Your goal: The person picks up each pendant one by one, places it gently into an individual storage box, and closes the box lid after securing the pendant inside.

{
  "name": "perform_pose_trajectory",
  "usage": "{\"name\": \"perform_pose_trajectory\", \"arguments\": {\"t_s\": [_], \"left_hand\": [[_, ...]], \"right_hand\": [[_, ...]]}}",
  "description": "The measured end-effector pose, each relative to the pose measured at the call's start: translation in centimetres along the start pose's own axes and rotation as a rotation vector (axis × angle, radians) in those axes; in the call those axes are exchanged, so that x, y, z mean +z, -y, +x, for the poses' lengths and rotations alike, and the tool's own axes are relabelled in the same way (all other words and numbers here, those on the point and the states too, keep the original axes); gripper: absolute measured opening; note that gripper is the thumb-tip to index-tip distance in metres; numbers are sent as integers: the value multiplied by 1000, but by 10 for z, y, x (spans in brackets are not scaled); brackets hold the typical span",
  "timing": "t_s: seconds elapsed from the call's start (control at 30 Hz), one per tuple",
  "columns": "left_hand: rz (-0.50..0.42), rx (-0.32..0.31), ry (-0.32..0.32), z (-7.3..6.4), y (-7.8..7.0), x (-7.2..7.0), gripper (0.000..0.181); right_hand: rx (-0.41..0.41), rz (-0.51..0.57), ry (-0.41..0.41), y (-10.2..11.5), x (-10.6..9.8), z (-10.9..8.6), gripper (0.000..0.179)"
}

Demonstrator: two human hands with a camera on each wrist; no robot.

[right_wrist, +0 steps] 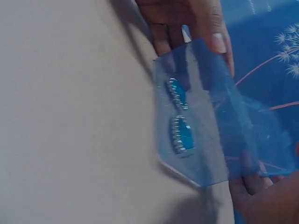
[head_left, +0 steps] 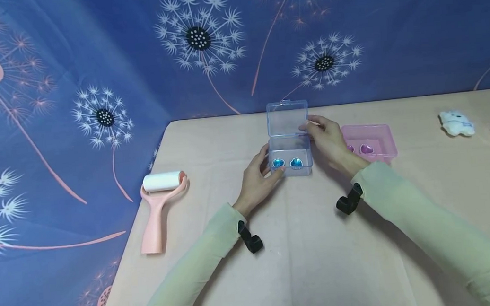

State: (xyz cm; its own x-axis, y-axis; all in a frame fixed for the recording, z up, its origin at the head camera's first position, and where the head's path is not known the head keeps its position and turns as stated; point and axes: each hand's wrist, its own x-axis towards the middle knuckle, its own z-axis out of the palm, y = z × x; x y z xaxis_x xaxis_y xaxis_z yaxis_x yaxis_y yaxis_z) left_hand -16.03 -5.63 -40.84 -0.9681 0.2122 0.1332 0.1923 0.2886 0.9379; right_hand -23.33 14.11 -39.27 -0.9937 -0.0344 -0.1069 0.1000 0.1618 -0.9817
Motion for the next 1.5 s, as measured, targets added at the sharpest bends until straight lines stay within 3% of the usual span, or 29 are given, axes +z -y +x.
{"name": "perform_pose_trajectory", "arguments": {"t_s": [0.33, 0.57, 0.73, 0.93, 1.2, 1.5], "left_hand": [[28, -18, 0, 9, 32, 2, 73], [-20, -30, 28, -2, -7, -3, 70], [-22, -31, 28, -2, -8, -3, 70], [-21, -26, 22, 0, -2, -2, 71], [-36, -13, 16, 12, 29, 3, 74], [-22, -60, 8, 11, 32, 3, 74]], "right_hand": [[103, 103, -30, 25, 6, 5, 73], [151, 158, -66, 28, 8, 6, 67], [141, 146, -43, 23, 2, 5, 71], [140, 74, 44, 22, -4, 0, 72], [76, -53, 222, 20, -14, -13, 70], [-38, -255, 307, 11, -23, -22, 53]]}}
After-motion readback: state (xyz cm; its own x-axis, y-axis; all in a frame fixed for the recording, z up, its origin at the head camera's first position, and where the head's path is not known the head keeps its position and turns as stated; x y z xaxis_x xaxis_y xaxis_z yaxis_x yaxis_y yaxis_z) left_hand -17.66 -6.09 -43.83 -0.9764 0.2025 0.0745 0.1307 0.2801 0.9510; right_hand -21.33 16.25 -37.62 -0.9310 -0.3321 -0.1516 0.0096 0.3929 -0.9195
